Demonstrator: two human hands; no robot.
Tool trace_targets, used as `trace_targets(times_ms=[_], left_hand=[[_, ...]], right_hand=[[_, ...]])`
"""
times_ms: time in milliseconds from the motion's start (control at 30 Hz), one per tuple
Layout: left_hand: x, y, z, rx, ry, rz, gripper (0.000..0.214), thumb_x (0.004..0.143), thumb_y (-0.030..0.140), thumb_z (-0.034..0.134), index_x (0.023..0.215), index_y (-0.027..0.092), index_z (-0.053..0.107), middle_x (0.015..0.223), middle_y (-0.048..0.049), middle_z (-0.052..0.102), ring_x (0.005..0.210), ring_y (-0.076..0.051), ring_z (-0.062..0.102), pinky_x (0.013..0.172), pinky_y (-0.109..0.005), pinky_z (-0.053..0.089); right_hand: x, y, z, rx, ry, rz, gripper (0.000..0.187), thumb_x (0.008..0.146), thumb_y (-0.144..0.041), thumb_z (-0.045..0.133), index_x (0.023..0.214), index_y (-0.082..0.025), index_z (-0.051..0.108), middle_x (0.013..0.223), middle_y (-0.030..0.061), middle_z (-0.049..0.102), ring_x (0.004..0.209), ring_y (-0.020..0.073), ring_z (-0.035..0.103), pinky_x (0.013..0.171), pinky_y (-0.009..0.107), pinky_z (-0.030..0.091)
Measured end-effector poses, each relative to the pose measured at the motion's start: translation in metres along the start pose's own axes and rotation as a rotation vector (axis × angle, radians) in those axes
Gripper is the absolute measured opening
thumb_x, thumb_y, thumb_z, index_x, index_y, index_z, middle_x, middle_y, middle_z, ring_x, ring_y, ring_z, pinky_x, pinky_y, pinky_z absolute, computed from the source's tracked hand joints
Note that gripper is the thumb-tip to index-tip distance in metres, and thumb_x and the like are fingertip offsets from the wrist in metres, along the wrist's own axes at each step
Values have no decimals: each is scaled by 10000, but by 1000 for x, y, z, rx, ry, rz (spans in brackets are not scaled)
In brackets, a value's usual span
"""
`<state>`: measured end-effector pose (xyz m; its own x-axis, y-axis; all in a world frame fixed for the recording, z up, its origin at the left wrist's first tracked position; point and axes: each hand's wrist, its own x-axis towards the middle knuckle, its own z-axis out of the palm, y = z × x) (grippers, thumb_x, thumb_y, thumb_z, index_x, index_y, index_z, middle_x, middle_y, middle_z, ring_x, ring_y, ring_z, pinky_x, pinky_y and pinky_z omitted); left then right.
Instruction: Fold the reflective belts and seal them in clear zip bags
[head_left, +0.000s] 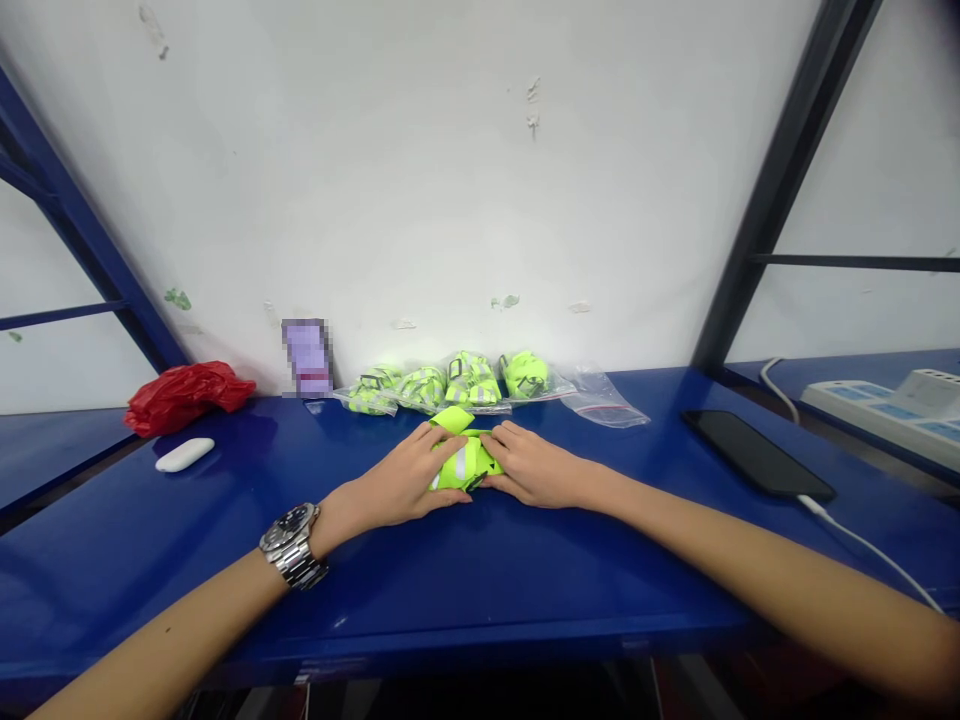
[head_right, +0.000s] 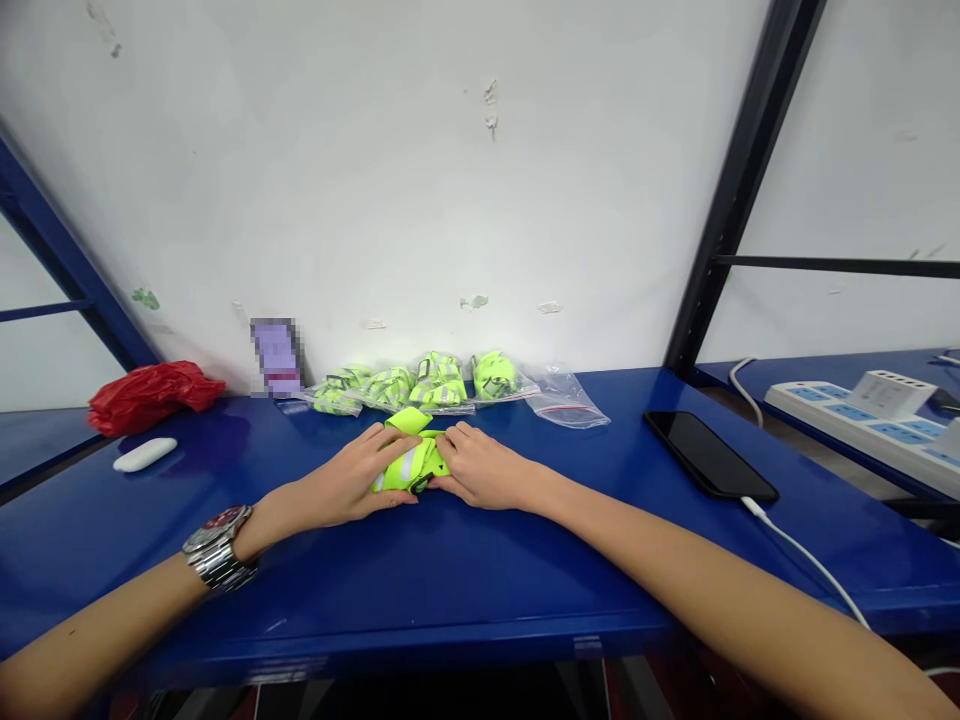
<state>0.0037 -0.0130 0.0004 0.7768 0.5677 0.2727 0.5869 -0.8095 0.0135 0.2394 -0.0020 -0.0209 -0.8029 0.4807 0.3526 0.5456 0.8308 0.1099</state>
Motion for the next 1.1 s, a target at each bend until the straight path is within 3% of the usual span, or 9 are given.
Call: trace_targets(times_ms=[133,233,367,467,567,700,833,933,1100], left_hand=[[0,4,-3,-122,-16,-69,412,924,441,494,1241,177,499,1189,-119,553,1099,-259,497,928,-384,424],[1,9,-8,-243,-55,-136,322,944,448,443,1096,189,560,1040,-65,610,924,-206,556,827,-324,428],[5,5,-11,-477,-142,-269,383,939,521,400,888,170,544,713,20,536,609,-116,461,567,-238,359],[8,-6,-8,-539,-213,-315,439,928,568,372,798,172,511,643,30,457,575,-115,404,514,-232,318],[12,-15,-4,-351,-104,-319,445,902,599,400,846,179,535,759,-15,498,724,-180,474,642,-287,408],[20,-23,-1,-178,87,-236,436,920,545,423,1159,182,459,1049,-92,504,977,-250,482,867,-405,425],[30,-32,3,21,84,-154,356,972,457,356,1134,172,494,1038,-98,517,907,-236,500,807,-386,435],[33,-36,7,200,115,-74,348,988,399,351,1211,166,482,1116,-119,532,959,-249,518,786,-366,425],[30,-36,9,378,87,2,357,1008,293,322,1325,149,403,1062,-114,570,898,-232,562,725,-328,405]], right_hand=[[0,-2,-6,100,-39,29,314,982,-341,390,1000,-93,582,917,125,576,856,212,526,780,341,431],[3,-4,-12,171,-44,48,361,1002,-339,329,808,-147,566,759,54,547,709,162,490,671,285,371],[10,-6,-22,408,-82,152,464,1010,-367,277,603,-178,392,537,-40,338,502,97,296,550,259,257],[15,-4,-24,575,-143,244,493,1006,-438,239,596,-183,334,527,-40,322,496,93,307,534,252,249],[16,0,-19,551,-149,360,494,989,-516,214,674,-184,400,639,-3,471,592,124,442,575,255,296],[18,8,-8,391,-39,418,411,988,-517,194,948,-209,463,904,55,583,816,200,546,681,296,359],[22,15,4,246,-18,443,334,1007,-411,186,1034,-212,453,942,87,582,833,228,538,677,320,374],[25,16,12,77,104,437,277,1002,-349,259,1059,-202,486,981,113,561,859,245,512,688,330,376],[22,13,16,83,250,233,305,991,-182,254,1071,-161,548,922,109,583,840,215,520,763,330,394]])
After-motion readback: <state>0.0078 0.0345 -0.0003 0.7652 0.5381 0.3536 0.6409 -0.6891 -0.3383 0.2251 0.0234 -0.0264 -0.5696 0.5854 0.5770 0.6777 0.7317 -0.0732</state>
